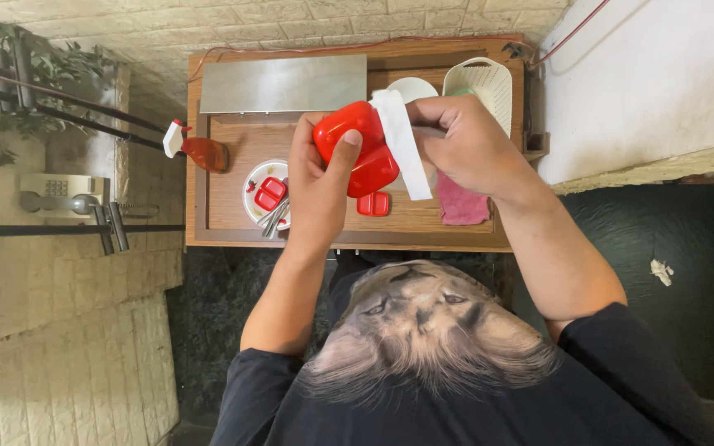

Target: Wiping and cleaning plastic containers, spoons, forks, and a plate using tissues at a counter.

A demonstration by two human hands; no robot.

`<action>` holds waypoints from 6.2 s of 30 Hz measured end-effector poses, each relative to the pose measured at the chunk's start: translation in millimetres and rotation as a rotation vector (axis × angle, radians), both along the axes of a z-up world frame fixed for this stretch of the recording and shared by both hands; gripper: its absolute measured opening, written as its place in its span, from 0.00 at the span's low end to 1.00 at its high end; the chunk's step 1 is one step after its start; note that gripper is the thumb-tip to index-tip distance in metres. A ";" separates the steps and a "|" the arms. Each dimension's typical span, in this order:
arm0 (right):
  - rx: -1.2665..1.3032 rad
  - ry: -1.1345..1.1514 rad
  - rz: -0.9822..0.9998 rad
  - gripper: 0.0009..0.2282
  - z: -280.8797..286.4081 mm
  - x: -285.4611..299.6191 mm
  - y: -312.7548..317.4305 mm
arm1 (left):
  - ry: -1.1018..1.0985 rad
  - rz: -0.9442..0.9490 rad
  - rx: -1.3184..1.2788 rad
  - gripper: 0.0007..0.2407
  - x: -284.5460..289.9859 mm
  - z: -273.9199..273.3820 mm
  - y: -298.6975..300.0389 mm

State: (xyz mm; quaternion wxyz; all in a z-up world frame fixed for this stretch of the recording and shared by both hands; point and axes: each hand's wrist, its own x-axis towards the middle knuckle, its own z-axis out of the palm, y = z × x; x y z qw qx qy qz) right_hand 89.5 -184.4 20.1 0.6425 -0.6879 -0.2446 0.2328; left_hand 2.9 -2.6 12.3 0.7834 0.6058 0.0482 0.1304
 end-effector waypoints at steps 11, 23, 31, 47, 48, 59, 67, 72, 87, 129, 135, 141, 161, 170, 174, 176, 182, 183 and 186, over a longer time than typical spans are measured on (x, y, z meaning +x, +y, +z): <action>-0.187 -0.616 0.025 0.09 1.8 -1.9 -10.0 | 0.020 -0.009 0.170 0.06 -3.3 -5.2 -4.5; -0.217 -0.737 0.131 0.17 -8.7 -7.5 -14.7 | 0.226 -0.104 0.086 0.06 -8.7 -3.3 -11.8; -0.220 -0.739 0.198 0.17 -13.3 -4.2 -19.5 | 0.219 -0.115 -0.056 0.05 -7.0 -27.0 -4.2; -0.318 -0.699 0.154 0.13 -5.4 -5.4 -22.8 | 0.064 -0.095 0.111 0.08 1.1 -44.9 -11.6; -0.310 -0.699 0.133 0.13 -6.2 -5.1 -22.9 | 0.035 -0.081 0.154 0.09 1.2 -45.7 -12.8; 0.454 0.107 -0.102 0.09 -69.1 3.5 -17.0 | -0.039 -0.146 -0.446 0.07 -1.0 -40.6 -9.0; 0.675 0.506 0.040 0.21 -66.7 -6.8 -11.3 | -0.142 -0.079 -0.305 0.08 -1.8 -40.9 -11.6; 0.631 0.562 0.175 0.24 -65.5 -12.3 -13.9 | -0.145 -0.006 -0.105 0.09 -8.7 -31.7 -13.8; 0.537 0.372 -0.091 0.13 -75.6 -23.6 8.8 | -0.078 -0.068 -0.114 0.08 -12.3 -42.5 -22.5; -0.129 -0.982 -0.142 0.40 -47.7 -65.3 54.6 | -0.326 -0.155 -0.287 0.24 -5.3 -113.5 -9.0; -0.140 -0.985 -0.099 0.39 -60.9 -63.8 59.5 | -0.120 -0.163 -0.778 0.23 -1.7 -115.4 -8.6; -0.003 -0.916 -0.106 0.32 -70.4 -60.3 73.4 | -0.056 -0.190 -0.670 0.32 -7.6 -81.0 2.8; 0.827 0.448 -0.437 0.13 -69.2 -48.3 158.0 | -0.067 0.200 -0.316 0.16 -16.3 -80.3 89.2; 0.344 0.061 -0.320 0.17 -90.5 -104.5 213.5 | -0.044 0.145 -0.723 0.23 -9.4 -67.3 142.0; 0.197 0.041 -0.420 0.12 -103.8 -99.4 207.2 | 0.088 0.038 -0.480 0.20 -1.5 -94.5 156.5; 0.012 -0.311 -0.447 0.11 -86.5 -97.9 209.2 | 0.086 -0.184 -0.586 0.21 -7.2 -96.5 175.5; -0.379 -1.180 -0.278 0.07 -51.1 -104.3 214.8 | 0.067 -0.361 -0.545 0.16 -4.3 -115.1 207.2; -0.391 -1.300 -0.208 0.05 -45.2 -106.3 215.4 | 0.089 -0.352 -0.605 0.16 -0.8 -120.3 209.9; -0.044 -0.620 -0.418 0.08 -82.2 -117.8 206.5 | 0.059 -0.393 -0.728 0.16 -7.7 -80.6 221.3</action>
